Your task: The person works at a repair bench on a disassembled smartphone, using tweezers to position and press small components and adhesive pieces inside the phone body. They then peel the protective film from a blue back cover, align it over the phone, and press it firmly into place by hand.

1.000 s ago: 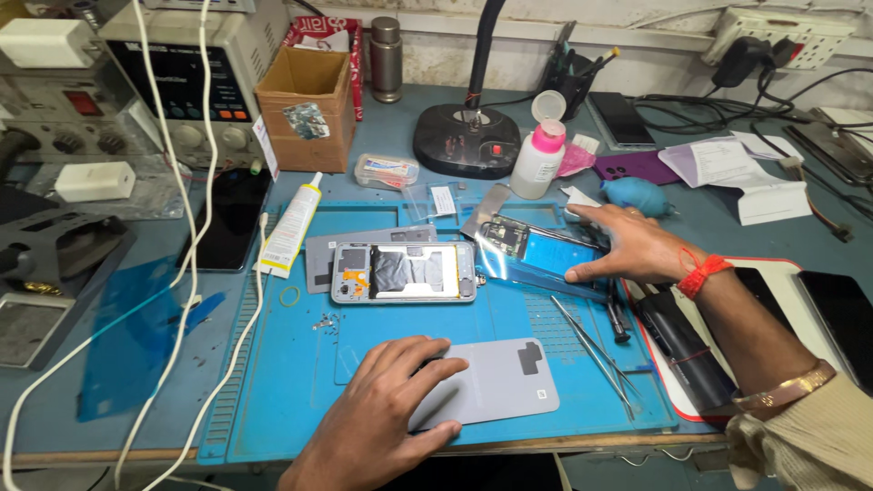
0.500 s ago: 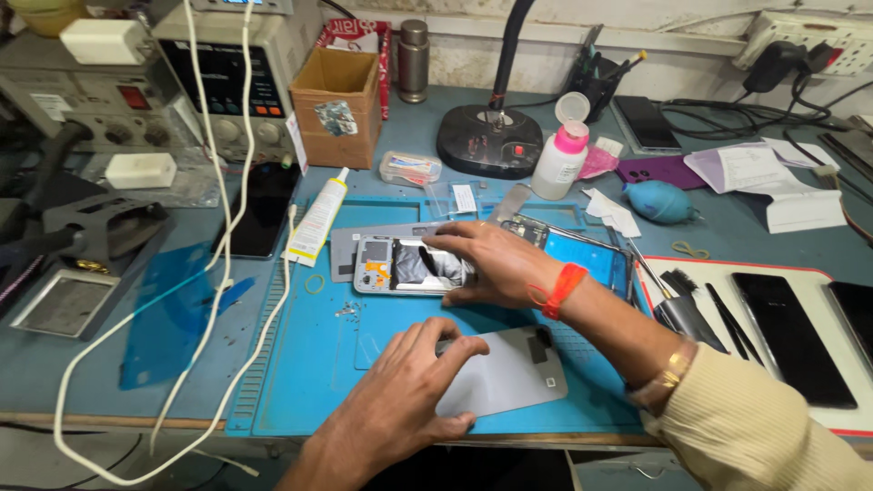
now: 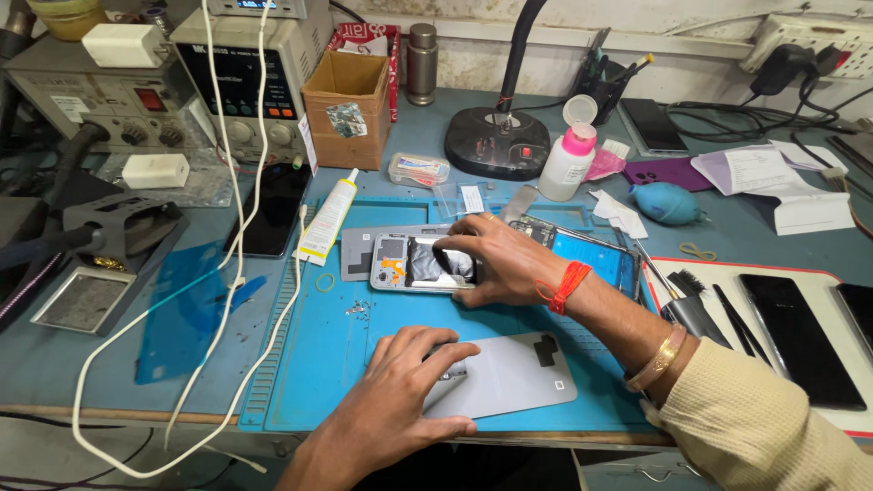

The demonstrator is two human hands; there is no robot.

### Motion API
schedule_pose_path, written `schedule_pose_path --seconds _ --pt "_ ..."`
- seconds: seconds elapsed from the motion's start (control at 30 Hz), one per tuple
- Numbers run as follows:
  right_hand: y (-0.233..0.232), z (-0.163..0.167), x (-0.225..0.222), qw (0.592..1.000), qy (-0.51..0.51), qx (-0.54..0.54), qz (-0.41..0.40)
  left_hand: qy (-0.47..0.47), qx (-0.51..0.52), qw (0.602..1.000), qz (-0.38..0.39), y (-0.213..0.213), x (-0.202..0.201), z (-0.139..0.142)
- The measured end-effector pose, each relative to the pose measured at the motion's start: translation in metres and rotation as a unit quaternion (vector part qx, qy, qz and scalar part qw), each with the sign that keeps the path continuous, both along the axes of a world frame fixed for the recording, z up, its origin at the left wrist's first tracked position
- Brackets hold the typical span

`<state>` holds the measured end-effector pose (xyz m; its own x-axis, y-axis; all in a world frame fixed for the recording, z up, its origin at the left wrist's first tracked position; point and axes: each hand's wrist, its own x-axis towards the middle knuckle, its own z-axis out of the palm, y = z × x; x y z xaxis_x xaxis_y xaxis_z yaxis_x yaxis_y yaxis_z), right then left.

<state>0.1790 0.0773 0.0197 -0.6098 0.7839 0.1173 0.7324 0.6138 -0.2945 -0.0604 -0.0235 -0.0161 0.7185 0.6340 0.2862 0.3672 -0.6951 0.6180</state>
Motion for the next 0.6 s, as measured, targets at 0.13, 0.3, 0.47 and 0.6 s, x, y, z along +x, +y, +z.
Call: schedule_pose_path --seconds 0.13,0.3,0.47,0.6 --pt "0.004 -0.005 0.016 0.999 0.006 0.041 0.015 0.000 -0.006 1.000 0.004 -0.001 -0.001 0.000" --pt "0.005 0.014 0.092 0.989 -0.066 0.028 -0.131 0.016 -0.061 0.998 0.016 -0.003 -0.004 0.003" --pt "-0.003 0.010 0.145 0.939 -0.143 -0.125 -0.286 -0.016 -0.031 0.999 0.018 0.002 0.006 0.001" --pt "-0.004 0.008 0.152 0.932 -0.154 -0.138 -0.298 -0.028 -0.019 0.999 0.016 0.004 0.014 0.000"
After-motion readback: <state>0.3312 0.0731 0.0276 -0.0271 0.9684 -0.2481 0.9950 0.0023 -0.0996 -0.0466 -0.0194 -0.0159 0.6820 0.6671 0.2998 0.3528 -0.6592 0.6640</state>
